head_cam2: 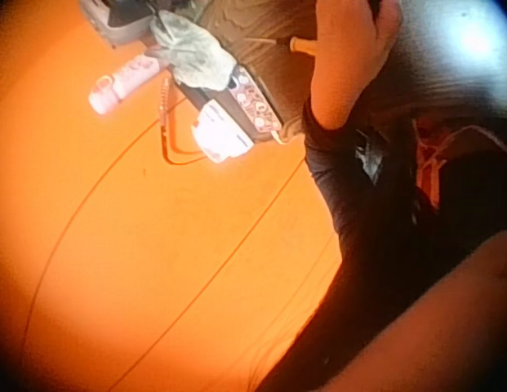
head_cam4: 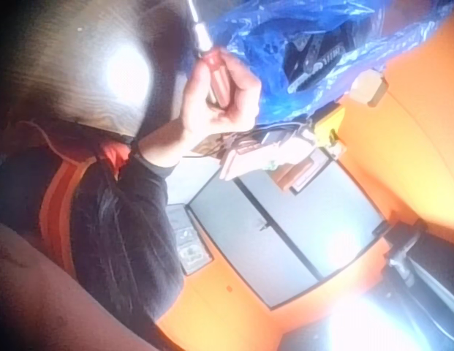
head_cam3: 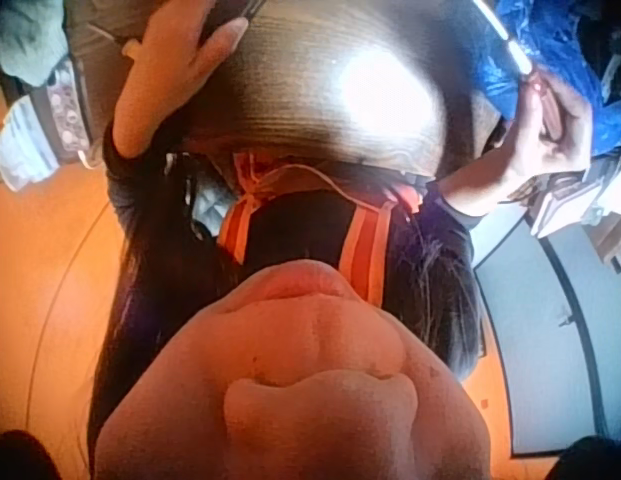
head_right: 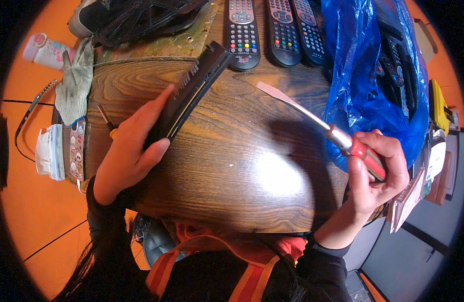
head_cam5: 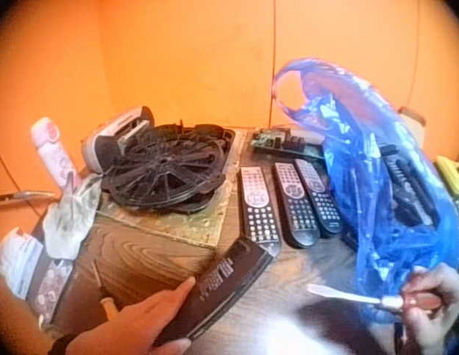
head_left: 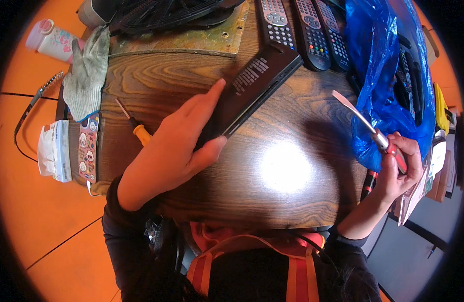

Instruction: The person uses a screwdriver to pry open the battery compartment of a black remote control, removes the cover, and then reassembles it. The person repeats this process with a second remote control.

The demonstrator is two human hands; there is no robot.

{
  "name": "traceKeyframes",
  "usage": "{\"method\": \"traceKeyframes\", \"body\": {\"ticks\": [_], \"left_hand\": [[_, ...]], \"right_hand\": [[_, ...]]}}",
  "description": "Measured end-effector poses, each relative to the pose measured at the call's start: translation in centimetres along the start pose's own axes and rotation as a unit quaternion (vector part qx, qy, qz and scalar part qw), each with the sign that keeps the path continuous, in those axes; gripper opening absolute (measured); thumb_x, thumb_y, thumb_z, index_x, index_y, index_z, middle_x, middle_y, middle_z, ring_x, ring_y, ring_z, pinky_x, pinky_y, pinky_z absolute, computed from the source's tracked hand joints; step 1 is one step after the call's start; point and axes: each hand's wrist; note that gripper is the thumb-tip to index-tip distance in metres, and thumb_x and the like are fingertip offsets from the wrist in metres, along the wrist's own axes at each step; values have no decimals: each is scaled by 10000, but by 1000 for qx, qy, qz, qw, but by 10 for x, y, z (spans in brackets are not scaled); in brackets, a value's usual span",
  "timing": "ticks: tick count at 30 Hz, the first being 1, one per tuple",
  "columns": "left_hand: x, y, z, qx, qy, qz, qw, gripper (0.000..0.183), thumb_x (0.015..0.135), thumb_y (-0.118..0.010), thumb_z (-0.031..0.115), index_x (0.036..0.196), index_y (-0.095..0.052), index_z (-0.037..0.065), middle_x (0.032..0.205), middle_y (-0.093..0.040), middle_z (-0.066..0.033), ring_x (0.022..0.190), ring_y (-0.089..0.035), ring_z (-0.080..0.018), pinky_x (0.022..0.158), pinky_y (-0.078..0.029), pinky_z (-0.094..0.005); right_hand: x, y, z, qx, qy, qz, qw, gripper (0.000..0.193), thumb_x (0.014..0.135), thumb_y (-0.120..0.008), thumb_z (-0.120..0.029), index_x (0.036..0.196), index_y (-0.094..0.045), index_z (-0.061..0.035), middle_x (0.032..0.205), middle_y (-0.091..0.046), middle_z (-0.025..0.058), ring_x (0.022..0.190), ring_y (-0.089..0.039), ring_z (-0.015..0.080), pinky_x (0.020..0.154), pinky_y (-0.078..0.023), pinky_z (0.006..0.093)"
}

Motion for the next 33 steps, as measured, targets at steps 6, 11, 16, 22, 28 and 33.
{"method": "traceKeyframes", "body": {"ticks": [6,11,16,22,28,33], "left_hand": [[0,-4,-2,-66,6,-40,997,579,792,-470,138,1309,-291,-53,1017,-554,-208,873,-593,-279,861,-395,-296],[2,-3,-2,65,-54,5,996,586,812,-444,179,1321,-263,-51,1121,-505,-222,978,-568,-300,870,-397,-309],[1,0,-3,42,-39,30,998,626,876,-382,379,1314,-269,-55,1174,-492,-192,1025,-547,-275,867,-405,-322],[-3,6,-6,-8,-32,8,999,686,889,-294,500,1274,-325,-66,1154,-513,-165,923,-572,-235,820,-425,-307],[3,9,-2,67,-83,14,994,600,745,-463,31,1322,-299,24,1190,-438,-233,1042,-463,-411,922,-364,-384],[7,2,0,128,-76,21,989,573,745,-487,-7,1300,-342,21,1184,-445,-223,1024,-480,-395,885,-390,-382]], "right_hand": [[-4,-9,-2,-30,67,-43,996,255,606,-711,-94,765,-575,53,717,-625,158,545,-540,167,527,-391,247],[-2,-10,-3,-45,72,-18,996,270,620,-709,-108,789,-574,53,724,-625,159,539,-549,179,545,-401,259],[-9,-9,-2,-8,60,18,998,317,643,-714,-139,846,-567,56,787,-623,168,616,-564,193,611,-416,287],[-15,-6,-8,84,-17,22,996,377,652,-738,-186,894,-566,46,831,-610,155,701,-549,187,672,-422,290],[-18,-5,-15,153,-162,85,971,527,558,-812,-225,941,-524,-4,867,-544,78,750,-536,156,685,-426,247],[-19,-8,-9,316,-181,102,926,505,652,-761,-321,974,-476,-57,888,-520,62,833,-504,161,770,-472,360]]}}
Point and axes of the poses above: each hand's wrist, its own x-axis towards the middle knuckle, its own y-axis out of the back of the hand, z = x × y
